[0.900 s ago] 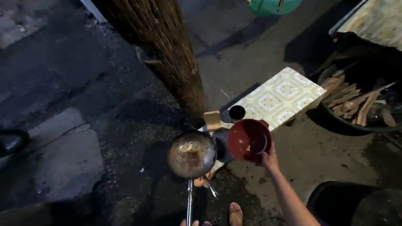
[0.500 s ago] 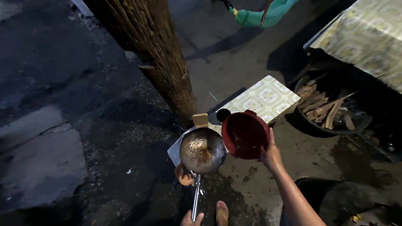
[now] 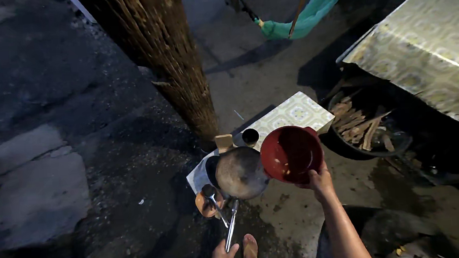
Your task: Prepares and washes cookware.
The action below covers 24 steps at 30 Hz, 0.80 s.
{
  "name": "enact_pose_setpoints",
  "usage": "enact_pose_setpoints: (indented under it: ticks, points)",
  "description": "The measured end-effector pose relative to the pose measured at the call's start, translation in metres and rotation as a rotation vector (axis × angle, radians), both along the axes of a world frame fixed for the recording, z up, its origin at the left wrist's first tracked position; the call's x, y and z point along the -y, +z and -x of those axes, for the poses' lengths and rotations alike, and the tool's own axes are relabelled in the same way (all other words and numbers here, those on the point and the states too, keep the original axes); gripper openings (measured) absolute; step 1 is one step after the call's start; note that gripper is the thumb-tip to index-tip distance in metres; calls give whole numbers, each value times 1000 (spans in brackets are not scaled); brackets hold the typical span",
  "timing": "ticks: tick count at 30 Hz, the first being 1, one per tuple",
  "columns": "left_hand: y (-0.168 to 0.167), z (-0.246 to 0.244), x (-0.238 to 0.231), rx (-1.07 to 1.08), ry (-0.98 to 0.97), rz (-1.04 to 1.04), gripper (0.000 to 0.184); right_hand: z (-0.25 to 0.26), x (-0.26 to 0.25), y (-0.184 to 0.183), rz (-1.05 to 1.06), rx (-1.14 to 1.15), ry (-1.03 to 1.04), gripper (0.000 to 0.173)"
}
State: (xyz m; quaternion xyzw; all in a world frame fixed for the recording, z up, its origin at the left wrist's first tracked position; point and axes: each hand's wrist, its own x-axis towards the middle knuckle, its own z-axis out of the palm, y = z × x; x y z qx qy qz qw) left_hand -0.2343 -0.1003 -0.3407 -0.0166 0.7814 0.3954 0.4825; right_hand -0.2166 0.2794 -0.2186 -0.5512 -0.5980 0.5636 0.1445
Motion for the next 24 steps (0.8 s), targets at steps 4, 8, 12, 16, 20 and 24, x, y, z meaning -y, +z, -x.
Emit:
enact_pose_setpoints:
  ticks: [4,8,12,16,20,24]
  points:
    - [0,-4,10,-1,104,-29,31,-14,-7,-20,33,-41,-105,69]
    - [4,-7,29,7,210,-76,25,-24,-7,-56,-28,52,-112,74]
    - [27,-2,41,-40,269,-59,21,-33,6,-91,54,-31,-167,73]
    - [36,8,58,-141,243,55,28,-42,25,-105,205,-70,-211,62]
    - [47,16,70,-213,286,92,29,-50,43,-105,228,-88,-223,62]
    - [60,19,76,-133,495,0,25,-55,54,-88,230,-83,-213,66]
